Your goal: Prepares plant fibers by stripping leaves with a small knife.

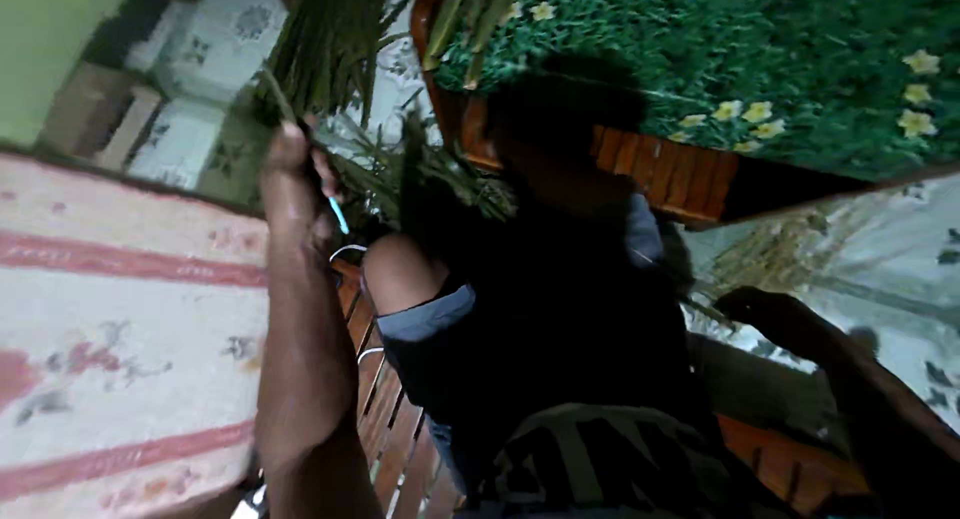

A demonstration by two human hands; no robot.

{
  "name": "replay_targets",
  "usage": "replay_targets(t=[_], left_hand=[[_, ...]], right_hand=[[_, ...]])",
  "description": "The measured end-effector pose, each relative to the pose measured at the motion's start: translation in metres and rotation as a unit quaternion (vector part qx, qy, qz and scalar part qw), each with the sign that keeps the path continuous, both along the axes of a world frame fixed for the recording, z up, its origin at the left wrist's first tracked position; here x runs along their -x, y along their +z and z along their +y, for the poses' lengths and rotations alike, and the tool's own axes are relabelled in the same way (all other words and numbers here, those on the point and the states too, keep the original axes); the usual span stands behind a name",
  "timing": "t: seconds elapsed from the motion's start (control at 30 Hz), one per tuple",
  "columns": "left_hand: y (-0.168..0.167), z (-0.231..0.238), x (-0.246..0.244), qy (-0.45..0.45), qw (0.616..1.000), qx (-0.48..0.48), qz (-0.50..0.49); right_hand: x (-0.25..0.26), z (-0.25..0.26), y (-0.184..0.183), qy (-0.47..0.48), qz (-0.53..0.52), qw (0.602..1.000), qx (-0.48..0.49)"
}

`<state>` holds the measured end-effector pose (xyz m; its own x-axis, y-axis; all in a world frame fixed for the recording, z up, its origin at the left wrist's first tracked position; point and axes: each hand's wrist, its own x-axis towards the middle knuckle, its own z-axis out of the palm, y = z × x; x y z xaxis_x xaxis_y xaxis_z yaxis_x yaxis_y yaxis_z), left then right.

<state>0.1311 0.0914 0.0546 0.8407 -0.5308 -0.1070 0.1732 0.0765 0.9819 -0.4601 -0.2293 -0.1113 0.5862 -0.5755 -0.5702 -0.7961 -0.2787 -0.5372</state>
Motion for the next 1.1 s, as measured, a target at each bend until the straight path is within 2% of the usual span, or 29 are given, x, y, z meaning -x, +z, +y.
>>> replay_targets(t=[0.07, 0.1, 0.17, 0.23, 0.27, 0.33, 0.4, 0.47, 0.5, 0.6, 0.67, 0.73, 0.8, 0.9, 0.97, 1.03, 1.1], left_hand=[[-0.028, -0.033, 0.025, -0.076, 0.989, -0.119, -0.038], [-0.041, -0.049, 0.037, -0.115, 0.966, -0.210, -0.099], [-0.064, -0.075, 0.062, -0.212, 0.868, -0.387, -0.228], [-0.091, -0.093, 0.080, -0.308, 0.745, -0.503, -0.312], [-0.097, -0.099, 0.090, -0.344, 0.695, -0.541, -0.326], [-0.102, -0.105, 0.105, -0.393, 0.643, -0.580, -0.311], [-0.098, -0.105, 0.115, -0.418, 0.617, -0.605, -0.280], [-0.096, -0.102, 0.117, -0.414, 0.628, -0.601, -0.271], [-0.095, -0.101, 0.117, -0.400, 0.652, -0.587, -0.267], [-0.082, -0.102, 0.124, -0.328, 0.789, -0.477, -0.204], [-0.070, -0.100, 0.139, -0.272, 0.882, -0.346, -0.171], [-0.049, -0.098, 0.160, -0.270, 0.942, -0.178, -0.092], [-0.032, -0.093, 0.185, -0.282, 0.955, -0.084, -0.047], [-0.033, -0.086, 0.205, -0.309, 0.950, -0.036, 0.011], [-0.042, -0.078, 0.204, -0.269, 0.962, -0.038, 0.042], [-0.052, -0.067, 0.186, -0.191, 0.979, 0.000, 0.073], [-0.052, -0.059, 0.167, -0.112, 0.987, 0.046, 0.105]], right_hand=[[-0.019, 0.013, 0.015, 0.002, 0.008, 1.000, 0.008], [-0.025, 0.019, 0.023, -0.008, -0.017, 1.000, 0.016], [-0.026, 0.026, 0.035, -0.041, -0.102, 0.992, 0.054], [-0.018, 0.026, 0.046, -0.090, -0.169, 0.977, 0.099], [-0.014, 0.025, 0.058, -0.119, -0.184, 0.968, 0.118], [-0.005, 0.024, 0.084, -0.185, -0.221, 0.946, 0.148], [0.009, 0.018, 0.099, -0.238, -0.300, 0.910, 0.157], [0.011, 0.010, 0.111, -0.257, -0.407, 0.865, 0.139], [0.006, 0.008, 0.118, -0.258, -0.452, 0.844, 0.130], [-0.033, 0.011, 0.141, -0.224, -0.525, 0.817, 0.086], [-0.076, 0.017, 0.141, -0.190, -0.506, 0.840, 0.042], [-0.128, 0.030, 0.135, -0.114, -0.417, 0.901, 0.041], [-0.179, 0.057, 0.138, -0.026, -0.328, 0.943, 0.054], [-0.236, 0.091, 0.160, 0.103, -0.155, 0.982, 0.011], [-0.249, 0.106, 0.152, 0.143, -0.138, 0.980, 0.033], [-0.244, 0.107, 0.134, 0.165, -0.138, 0.975, 0.051], [-0.233, 0.085, 0.095, 0.194, -0.156, 0.966, 0.071]])
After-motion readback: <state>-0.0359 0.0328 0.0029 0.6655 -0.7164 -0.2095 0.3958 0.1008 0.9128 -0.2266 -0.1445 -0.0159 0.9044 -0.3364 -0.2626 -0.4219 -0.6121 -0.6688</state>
